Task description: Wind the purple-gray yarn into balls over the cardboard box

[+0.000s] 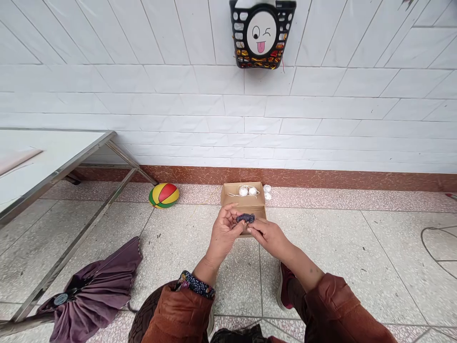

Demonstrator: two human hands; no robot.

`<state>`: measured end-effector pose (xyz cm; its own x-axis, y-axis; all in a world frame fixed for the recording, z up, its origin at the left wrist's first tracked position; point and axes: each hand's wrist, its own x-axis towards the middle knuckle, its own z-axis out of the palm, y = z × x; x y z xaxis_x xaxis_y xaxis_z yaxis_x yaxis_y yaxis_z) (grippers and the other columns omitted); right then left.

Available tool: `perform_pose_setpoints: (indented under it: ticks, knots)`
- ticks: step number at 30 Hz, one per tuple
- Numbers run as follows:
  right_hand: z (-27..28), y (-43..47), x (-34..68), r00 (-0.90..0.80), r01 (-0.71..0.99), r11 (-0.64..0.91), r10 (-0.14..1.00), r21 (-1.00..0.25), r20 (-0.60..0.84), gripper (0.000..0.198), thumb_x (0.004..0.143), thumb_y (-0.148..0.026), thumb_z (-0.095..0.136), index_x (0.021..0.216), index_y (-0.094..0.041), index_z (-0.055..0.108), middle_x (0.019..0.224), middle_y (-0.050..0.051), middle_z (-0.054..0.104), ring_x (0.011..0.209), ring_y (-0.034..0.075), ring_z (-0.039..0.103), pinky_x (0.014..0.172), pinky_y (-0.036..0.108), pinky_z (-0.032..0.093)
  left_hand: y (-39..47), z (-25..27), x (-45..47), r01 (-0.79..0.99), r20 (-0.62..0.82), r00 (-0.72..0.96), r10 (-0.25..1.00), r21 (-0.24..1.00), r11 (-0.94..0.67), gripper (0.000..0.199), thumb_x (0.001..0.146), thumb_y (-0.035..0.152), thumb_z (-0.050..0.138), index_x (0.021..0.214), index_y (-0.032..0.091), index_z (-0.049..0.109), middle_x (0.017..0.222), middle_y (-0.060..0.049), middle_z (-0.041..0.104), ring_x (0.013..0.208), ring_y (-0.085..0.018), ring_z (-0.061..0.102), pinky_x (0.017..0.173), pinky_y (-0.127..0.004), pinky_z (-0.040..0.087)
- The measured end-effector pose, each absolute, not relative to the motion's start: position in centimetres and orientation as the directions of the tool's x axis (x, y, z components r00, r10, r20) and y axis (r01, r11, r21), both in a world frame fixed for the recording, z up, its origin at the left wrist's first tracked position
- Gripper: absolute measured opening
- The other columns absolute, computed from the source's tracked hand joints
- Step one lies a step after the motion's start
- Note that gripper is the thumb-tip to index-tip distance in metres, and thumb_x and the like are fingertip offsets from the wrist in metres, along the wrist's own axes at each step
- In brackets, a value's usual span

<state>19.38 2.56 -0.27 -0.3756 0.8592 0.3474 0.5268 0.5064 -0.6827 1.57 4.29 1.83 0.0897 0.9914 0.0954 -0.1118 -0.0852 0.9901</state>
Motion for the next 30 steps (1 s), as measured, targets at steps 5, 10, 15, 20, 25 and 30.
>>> perform_pose_setpoints:
  ticks: [5, 10, 15, 20, 25, 30]
  knots:
    - [1.3, 2.8, 20.0, -0.367, 0.473, 0.579, 0.815, -0.664, 0.449, 0.018, 0.103, -0.027, 0.052, 0.099, -0.023, 0.069, 0.086, 0.005, 0.067, 0.078, 0.018, 0.065, 0.071, 0.028, 0.051, 4.0, 1.9, 1.1, 0.119, 0.134, 0.148, 0.98, 0.981, -0.152, 0.047, 0.076, 0.012, 0.069, 0.12, 0.022, 0.059, 0.088, 0.001, 0.066, 0.079, -0.014, 0.061, 0.077, -0.029, 0.047]
    - [0.6, 4.1, 19.9, -0.218, 0.419, 0.458, 0.889, -0.784, 0.403, 0.018, 0.1, -0.023, 0.054, 0.087, -0.022, 0.067, 0.081, 0.003, 0.067, 0.078, 0.018, 0.064, 0.073, 0.028, 0.05, 3.4, 2.8, 1.1, -0.099, 0.062, 0.33, 0.942, 0.995, -0.031, 0.049, 0.078, 0.022, 0.076, 0.123, 0.021, 0.057, 0.084, 0.001, 0.067, 0.077, -0.014, 0.062, 0.072, -0.027, 0.046]
    - [-0.4, 3.0, 18.5, -0.38, 0.441, 0.471, 0.869, -0.764, 0.317, 0.018, 0.102, -0.025, 0.051, 0.095, -0.021, 0.067, 0.085, 0.003, 0.069, 0.078, 0.018, 0.065, 0.072, 0.028, 0.05, 4.0, 2.8, 0.8, -0.195, 0.045, 0.162, 0.986, 0.981, -0.012, 0.052, 0.077, 0.025, 0.078, 0.123, 0.023, 0.055, 0.085, 0.002, 0.066, 0.076, -0.012, 0.063, 0.072, -0.025, 0.047]
    - [1.9, 1.9, 18.9, -0.427, 0.376, 0.568, 0.808, -0.732, 0.406, 0.023, 0.104, -0.032, 0.049, 0.096, -0.022, 0.068, 0.083, 0.004, 0.068, 0.077, 0.017, 0.064, 0.072, 0.028, 0.051, 4.5, 1.9, 0.3, 0.069, 0.131, 0.104, 0.986, 0.988, -0.139, 0.045, 0.077, 0.018, 0.073, 0.12, 0.022, 0.059, 0.084, 0.002, 0.067, 0.078, -0.015, 0.063, 0.077, -0.029, 0.048]
    - [2.1, 4.0, 20.4, -0.146, 0.412, 0.458, 0.887, -0.788, 0.439, 0.023, 0.102, -0.032, 0.052, 0.088, -0.022, 0.068, 0.08, 0.004, 0.066, 0.076, 0.018, 0.062, 0.072, 0.03, 0.05, 3.8, 2.3, 0.4, -0.016, 0.066, 0.391, 0.918, 0.998, -0.065, 0.042, 0.08, 0.02, 0.074, 0.12, 0.022, 0.059, 0.085, 0.0, 0.068, 0.08, -0.016, 0.065, 0.076, -0.03, 0.048]
    - [-0.6, 4.1, 18.9, -0.233, 0.449, 0.389, 0.92, -0.804, 0.315, 0.02, 0.101, -0.028, 0.051, 0.09, -0.022, 0.066, 0.08, 0.003, 0.068, 0.076, 0.019, 0.064, 0.071, 0.029, 0.05, 3.9, 2.9, 0.6, -0.217, 0.074, 0.327, 0.942, 0.976, -0.002, 0.044, 0.079, 0.026, 0.079, 0.118, 0.022, 0.059, 0.086, -0.001, 0.068, 0.079, -0.013, 0.064, 0.073, -0.026, 0.048]
